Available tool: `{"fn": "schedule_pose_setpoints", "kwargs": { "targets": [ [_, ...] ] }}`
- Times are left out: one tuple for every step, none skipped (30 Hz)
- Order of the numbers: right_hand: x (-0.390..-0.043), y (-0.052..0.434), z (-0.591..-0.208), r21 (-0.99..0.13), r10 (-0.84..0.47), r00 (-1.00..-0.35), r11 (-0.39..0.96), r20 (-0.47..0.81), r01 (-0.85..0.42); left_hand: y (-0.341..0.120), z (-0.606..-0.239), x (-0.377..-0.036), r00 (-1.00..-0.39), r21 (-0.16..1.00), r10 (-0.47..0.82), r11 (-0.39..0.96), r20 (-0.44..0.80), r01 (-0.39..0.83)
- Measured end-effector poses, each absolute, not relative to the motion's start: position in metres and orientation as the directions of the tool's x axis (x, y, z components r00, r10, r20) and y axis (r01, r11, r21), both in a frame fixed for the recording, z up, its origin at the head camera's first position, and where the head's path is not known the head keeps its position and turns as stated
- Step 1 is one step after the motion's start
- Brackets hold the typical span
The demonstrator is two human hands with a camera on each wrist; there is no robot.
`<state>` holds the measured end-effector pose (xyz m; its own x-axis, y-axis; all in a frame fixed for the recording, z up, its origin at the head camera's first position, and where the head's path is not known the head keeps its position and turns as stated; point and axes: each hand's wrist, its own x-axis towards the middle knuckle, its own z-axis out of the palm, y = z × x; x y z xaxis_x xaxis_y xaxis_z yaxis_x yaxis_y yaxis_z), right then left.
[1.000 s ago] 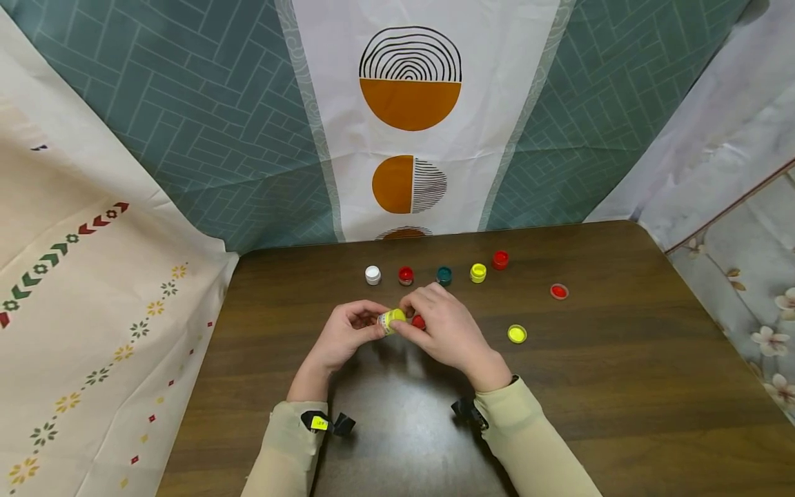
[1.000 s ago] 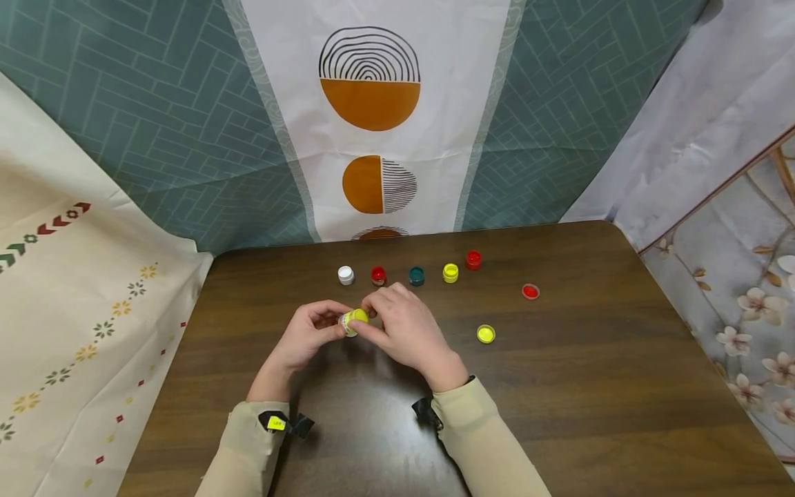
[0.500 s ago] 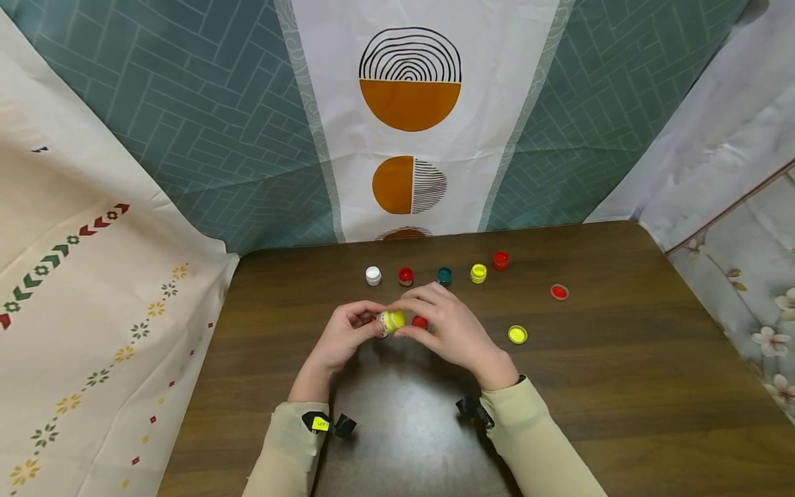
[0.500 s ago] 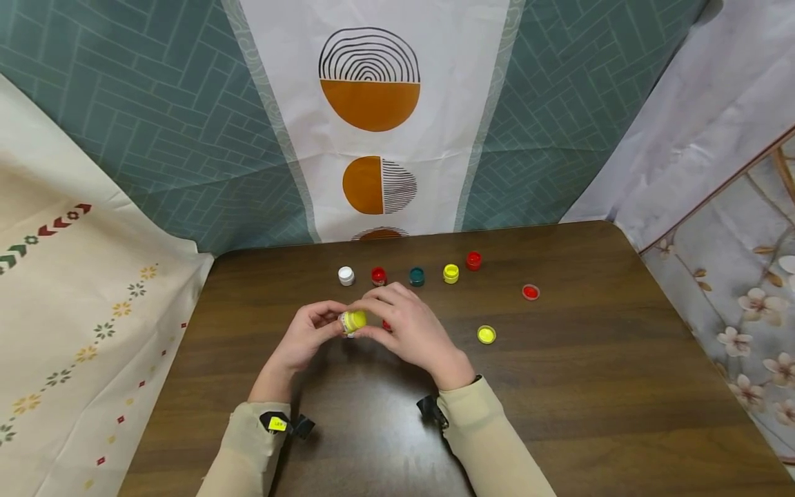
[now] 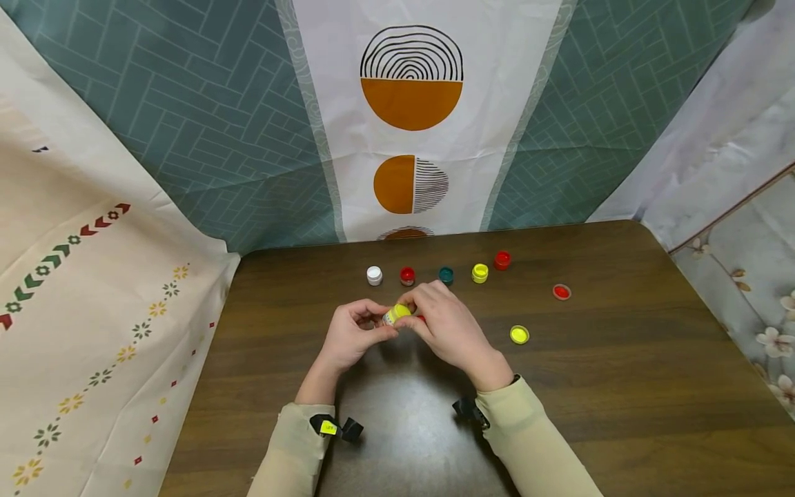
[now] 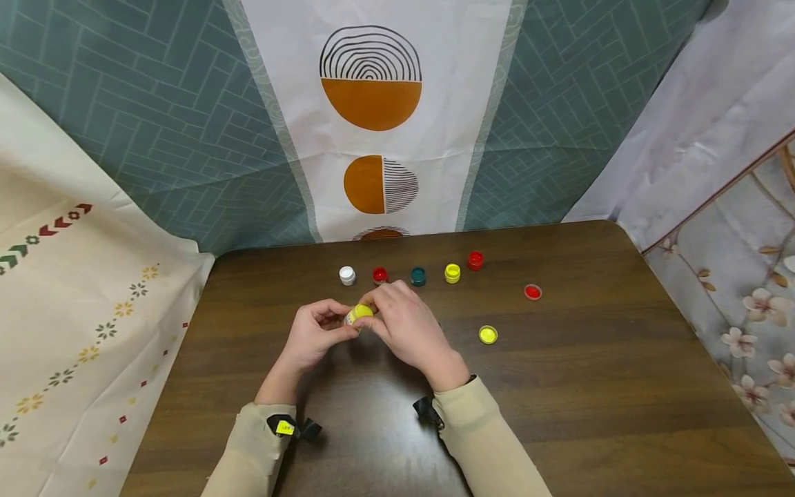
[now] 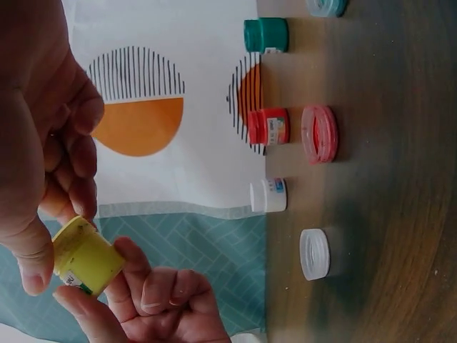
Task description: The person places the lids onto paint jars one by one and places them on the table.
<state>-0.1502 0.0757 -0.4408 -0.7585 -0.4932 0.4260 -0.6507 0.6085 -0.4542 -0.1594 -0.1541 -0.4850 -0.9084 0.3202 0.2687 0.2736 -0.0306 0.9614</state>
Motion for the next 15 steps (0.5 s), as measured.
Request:
{"fn": "schedule_pose_setpoints", "kwargs": {
  "targets": [
    [-0.1501,0.0755,-0.4408,-0.455,-0.487,-0.765,0.616,0.422,-0.643,-0.1535,-0.4852,-0.1594,-0.908,0.957,0.311,-0.022,0.281,0.288],
    [-0.15,0.0754,-0.4409,-0.457,-0.482,-0.77,0.621,0.418,-0.637,-0.153,-0.4853,-0.1594,-0.907,0.953,0.303,-0.011,0.292,0.303],
    [-0.1501,0.0753,-0.441,-0.458,-0.479,-0.774,0.625,0.414,-0.632,-0.1526,-0.4853,-0.1593,-0.906,0.949,0.298,-0.003,0.302,0.315],
    [-0.1502,0.0751,-0.4413,-0.458,-0.477,-0.776,0.628,0.411,-0.629,-0.1521,-0.4855,-0.1593,-0.904,0.946,0.294,0.003,0.309,0.324],
    [-0.1502,0.0749,-0.4415,-0.458,-0.476,-0.779,0.631,0.408,-0.626,-0.1519,-0.4854,-0.1591,-0.904,0.943,0.29,0.009,0.315,0.332],
    [-0.1502,0.0748,-0.4418,-0.459,-0.476,-0.781,0.633,0.404,-0.623,-0.1516,-0.4854,-0.159,-0.902,0.94,0.287,0.015,0.322,0.34],
    [-0.1502,0.0747,-0.442,-0.459,-0.475,-0.783,0.635,0.401,-0.621,-0.1514,-0.4856,-0.1589,-0.901,0.938,0.284,0.02,0.327,0.347],
    [-0.1503,0.0743,-0.4423,-0.458,-0.476,-0.785,0.638,0.398,-0.619,-0.1512,-0.4857,-0.1586,-0.9,0.935,0.281,0.024,0.333,0.353],
    [-0.1504,0.074,-0.4426,-0.456,-0.475,-0.786,0.641,0.396,-0.617,-0.1509,-0.486,-0.1586,-0.899,0.933,0.279,0.026,0.339,0.36],
    [-0.1504,0.0736,-0.4427,-0.453,-0.473,-0.786,0.643,0.399,-0.617,-0.1507,-0.4861,-0.1585,-0.898,0.931,0.276,0.028,0.344,0.365],
    [-0.1504,0.0733,-0.4427,-0.452,-0.472,-0.786,0.644,0.4,-0.617,-0.1506,-0.486,-0.1584,-0.896,0.929,0.273,0.028,0.349,0.37],
    [-0.1506,0.0729,-0.4428,-0.45,-0.471,-0.785,0.645,0.402,-0.618,-0.1504,-0.4863,-0.1584,-0.896,0.928,0.271,0.025,0.352,0.372],
    [-0.1507,0.0725,-0.4428,-0.447,-0.47,-0.785,0.647,0.404,-0.618,-0.1504,-0.4864,-0.1584,-0.896,0.928,0.269,0.021,0.353,0.372],
    [-0.1508,0.0722,-0.4428,-0.445,-0.469,-0.784,0.647,0.406,-0.619,-0.1504,-0.4865,-0.1584,-0.896,0.928,0.268,0.017,0.354,0.371],
    [-0.1508,0.0719,-0.4429,-0.445,-0.468,-0.784,0.648,0.407,-0.618,-0.1505,-0.4864,-0.1583,-0.897,0.929,0.268,0.014,0.353,0.369]
  ]
}}
